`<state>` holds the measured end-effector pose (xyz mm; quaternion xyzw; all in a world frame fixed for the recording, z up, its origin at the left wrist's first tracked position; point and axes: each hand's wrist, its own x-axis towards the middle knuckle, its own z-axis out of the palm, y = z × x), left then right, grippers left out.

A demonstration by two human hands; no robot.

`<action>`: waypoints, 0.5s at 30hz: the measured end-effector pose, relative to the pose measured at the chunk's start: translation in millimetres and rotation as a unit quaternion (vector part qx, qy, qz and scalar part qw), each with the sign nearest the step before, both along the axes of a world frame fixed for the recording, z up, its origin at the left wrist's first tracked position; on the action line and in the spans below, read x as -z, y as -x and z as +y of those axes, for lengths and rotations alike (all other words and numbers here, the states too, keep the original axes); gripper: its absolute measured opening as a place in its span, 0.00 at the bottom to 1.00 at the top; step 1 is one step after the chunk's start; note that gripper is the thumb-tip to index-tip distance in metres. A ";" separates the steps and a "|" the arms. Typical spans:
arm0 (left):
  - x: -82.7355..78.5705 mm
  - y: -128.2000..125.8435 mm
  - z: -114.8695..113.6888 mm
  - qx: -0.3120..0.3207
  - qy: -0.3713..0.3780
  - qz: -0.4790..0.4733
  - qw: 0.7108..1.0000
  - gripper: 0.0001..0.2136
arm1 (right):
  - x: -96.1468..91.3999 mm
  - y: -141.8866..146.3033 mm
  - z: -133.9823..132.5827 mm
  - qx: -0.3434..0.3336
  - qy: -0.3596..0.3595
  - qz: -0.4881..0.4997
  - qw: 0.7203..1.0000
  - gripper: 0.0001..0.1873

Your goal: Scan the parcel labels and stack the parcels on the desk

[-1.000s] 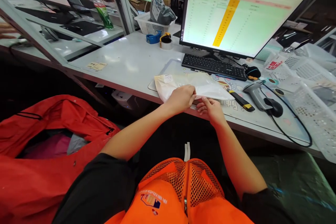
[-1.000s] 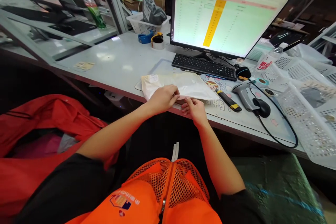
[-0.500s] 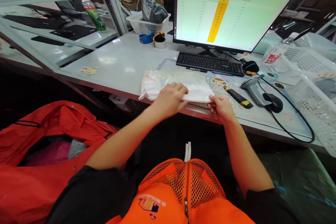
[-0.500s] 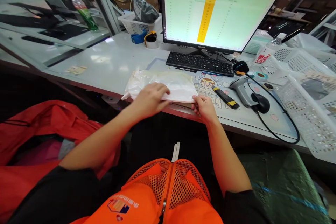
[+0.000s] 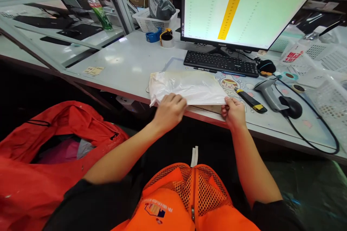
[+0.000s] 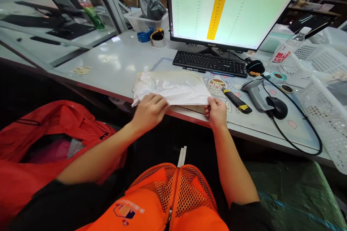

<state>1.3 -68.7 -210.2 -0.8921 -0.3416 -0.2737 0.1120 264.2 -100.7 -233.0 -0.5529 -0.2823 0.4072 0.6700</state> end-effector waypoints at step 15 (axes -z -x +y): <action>4.1 37.3 -7.7 -0.003 0.006 -0.044 0.999 0.14 | 9.1 -8.9 5.3 0.063 -0.090 0.090 0.990 0.19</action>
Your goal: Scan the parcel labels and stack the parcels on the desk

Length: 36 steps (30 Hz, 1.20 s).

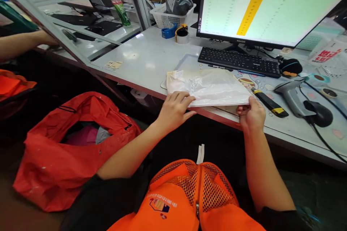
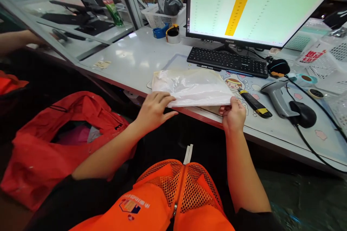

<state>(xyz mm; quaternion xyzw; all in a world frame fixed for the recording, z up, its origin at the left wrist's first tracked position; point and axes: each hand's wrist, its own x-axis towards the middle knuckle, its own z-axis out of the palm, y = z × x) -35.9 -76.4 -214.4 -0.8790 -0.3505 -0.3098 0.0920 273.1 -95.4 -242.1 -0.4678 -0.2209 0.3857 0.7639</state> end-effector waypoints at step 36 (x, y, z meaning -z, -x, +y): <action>7.9 39.1 14.6 0.059 0.073 -0.168 0.981 0.04 | -2.6 4.7 -6.3 -0.073 0.020 0.002 0.997 0.15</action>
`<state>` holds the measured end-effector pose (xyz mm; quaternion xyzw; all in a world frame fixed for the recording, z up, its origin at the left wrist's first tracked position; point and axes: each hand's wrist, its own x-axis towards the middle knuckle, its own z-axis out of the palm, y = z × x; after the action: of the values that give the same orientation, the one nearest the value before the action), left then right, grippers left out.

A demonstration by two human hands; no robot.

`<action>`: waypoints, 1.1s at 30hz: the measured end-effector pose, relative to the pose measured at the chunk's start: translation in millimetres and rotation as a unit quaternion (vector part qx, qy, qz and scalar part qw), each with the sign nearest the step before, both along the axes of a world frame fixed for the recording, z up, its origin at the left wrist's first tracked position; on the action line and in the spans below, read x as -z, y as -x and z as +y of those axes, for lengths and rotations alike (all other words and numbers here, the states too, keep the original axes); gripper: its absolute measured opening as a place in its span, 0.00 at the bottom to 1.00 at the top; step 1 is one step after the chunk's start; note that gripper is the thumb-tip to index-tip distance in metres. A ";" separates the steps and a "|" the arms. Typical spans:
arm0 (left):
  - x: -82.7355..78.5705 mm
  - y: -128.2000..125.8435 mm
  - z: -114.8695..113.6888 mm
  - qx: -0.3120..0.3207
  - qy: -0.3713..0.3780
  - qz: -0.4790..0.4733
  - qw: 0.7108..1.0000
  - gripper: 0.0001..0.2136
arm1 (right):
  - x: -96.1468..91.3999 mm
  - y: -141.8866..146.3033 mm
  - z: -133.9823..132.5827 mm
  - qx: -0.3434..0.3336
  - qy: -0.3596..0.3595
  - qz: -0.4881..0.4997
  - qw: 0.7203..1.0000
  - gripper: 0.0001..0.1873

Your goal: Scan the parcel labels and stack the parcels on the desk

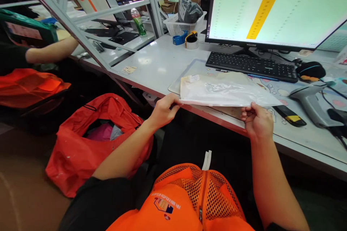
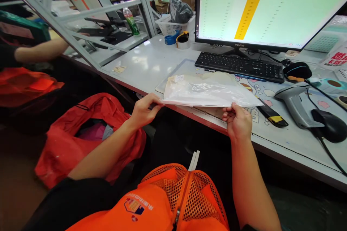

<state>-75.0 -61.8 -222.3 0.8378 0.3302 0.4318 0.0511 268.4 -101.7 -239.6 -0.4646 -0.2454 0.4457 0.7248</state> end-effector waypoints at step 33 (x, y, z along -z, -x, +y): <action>-17.4 1.5 -56.0 -0.101 -0.046 0.091 0.990 0.07 | 1.3 7.0 -1.4 -0.002 -0.023 0.004 1.000 0.22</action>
<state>-76.5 -117.8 -204.9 0.8371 0.3966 0.3718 -0.0613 261.4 -103.1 -240.8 -0.4451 -0.2535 0.4433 0.7356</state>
